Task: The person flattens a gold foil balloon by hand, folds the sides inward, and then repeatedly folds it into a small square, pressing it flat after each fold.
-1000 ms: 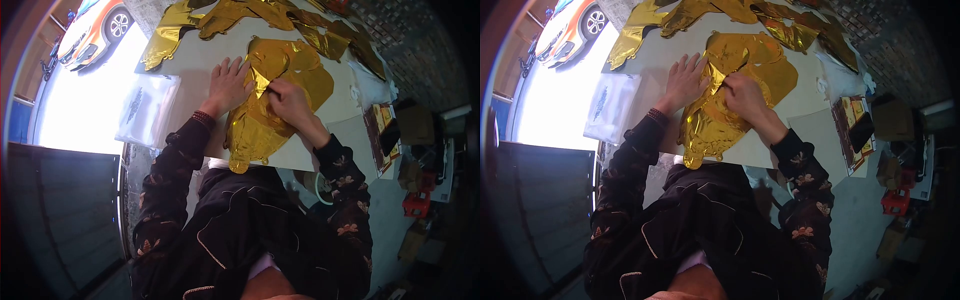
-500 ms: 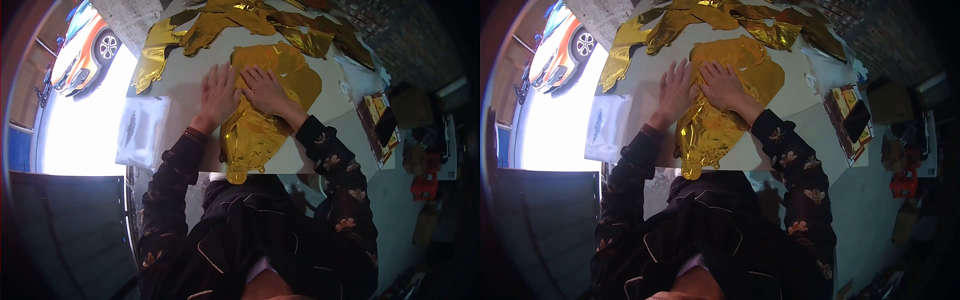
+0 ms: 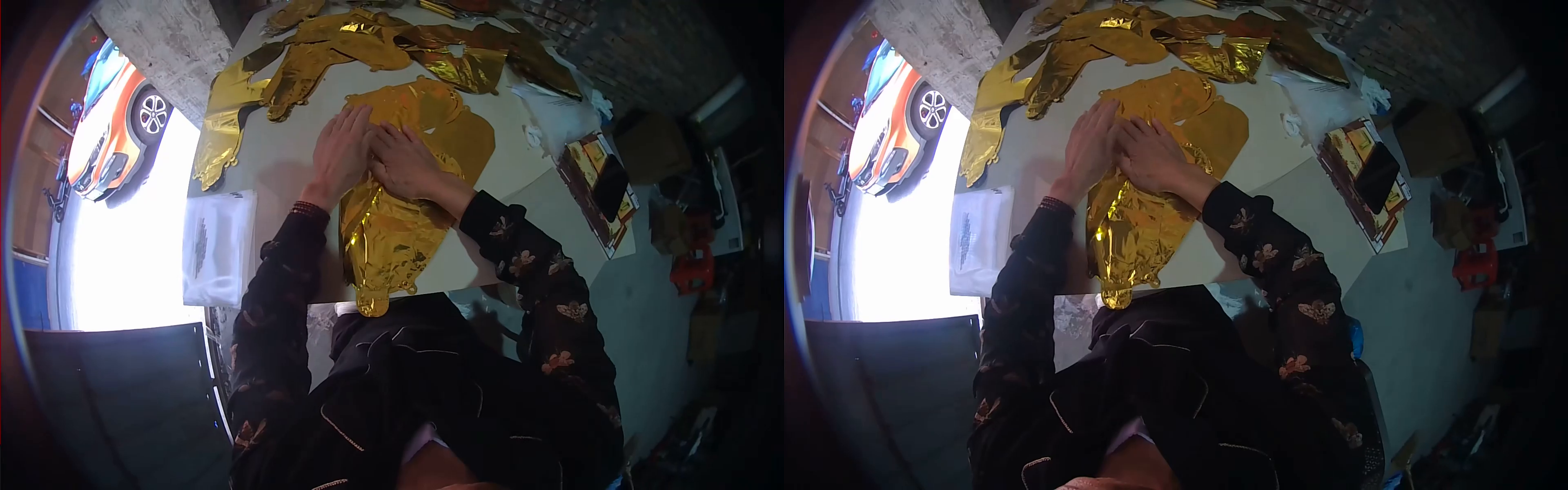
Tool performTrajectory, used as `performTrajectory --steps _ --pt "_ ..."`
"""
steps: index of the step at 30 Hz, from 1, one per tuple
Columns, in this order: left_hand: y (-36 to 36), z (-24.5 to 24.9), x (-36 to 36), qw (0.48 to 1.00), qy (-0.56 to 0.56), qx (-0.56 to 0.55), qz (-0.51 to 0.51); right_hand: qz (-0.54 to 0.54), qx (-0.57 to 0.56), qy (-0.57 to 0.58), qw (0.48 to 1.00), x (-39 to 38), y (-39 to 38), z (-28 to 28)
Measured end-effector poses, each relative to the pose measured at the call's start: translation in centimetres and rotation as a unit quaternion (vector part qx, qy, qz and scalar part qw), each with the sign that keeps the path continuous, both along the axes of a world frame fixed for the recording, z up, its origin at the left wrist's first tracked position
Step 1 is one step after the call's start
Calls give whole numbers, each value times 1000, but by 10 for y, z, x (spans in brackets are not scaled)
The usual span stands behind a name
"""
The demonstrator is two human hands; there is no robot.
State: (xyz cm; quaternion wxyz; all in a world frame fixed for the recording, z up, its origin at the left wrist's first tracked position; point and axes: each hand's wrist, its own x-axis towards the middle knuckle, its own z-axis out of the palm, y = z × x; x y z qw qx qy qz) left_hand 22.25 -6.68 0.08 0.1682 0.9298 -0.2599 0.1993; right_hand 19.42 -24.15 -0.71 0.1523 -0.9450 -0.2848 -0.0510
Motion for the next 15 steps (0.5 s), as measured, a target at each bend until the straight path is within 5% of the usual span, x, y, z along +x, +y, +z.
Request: performTrajectory --steps 3,5,8,12,15 --pt "-10 -2 2 966 199 -147 -77 9 42 -16 999 -3 -1 -3" --pt "-10 -13 7 988 116 -70 -71 29 87 -70 993 2 -3 -7" --pt "-10 -26 6 998 34 39 -45 133 225 72 962 13 -33 15" --pt "-15 -17 0 995 48 81 -27 -234 309 -82 918 49 -91 11" --pt "-16 -15 -3 994 59 93 -22 -373 90 -41 923 75 -123 17"
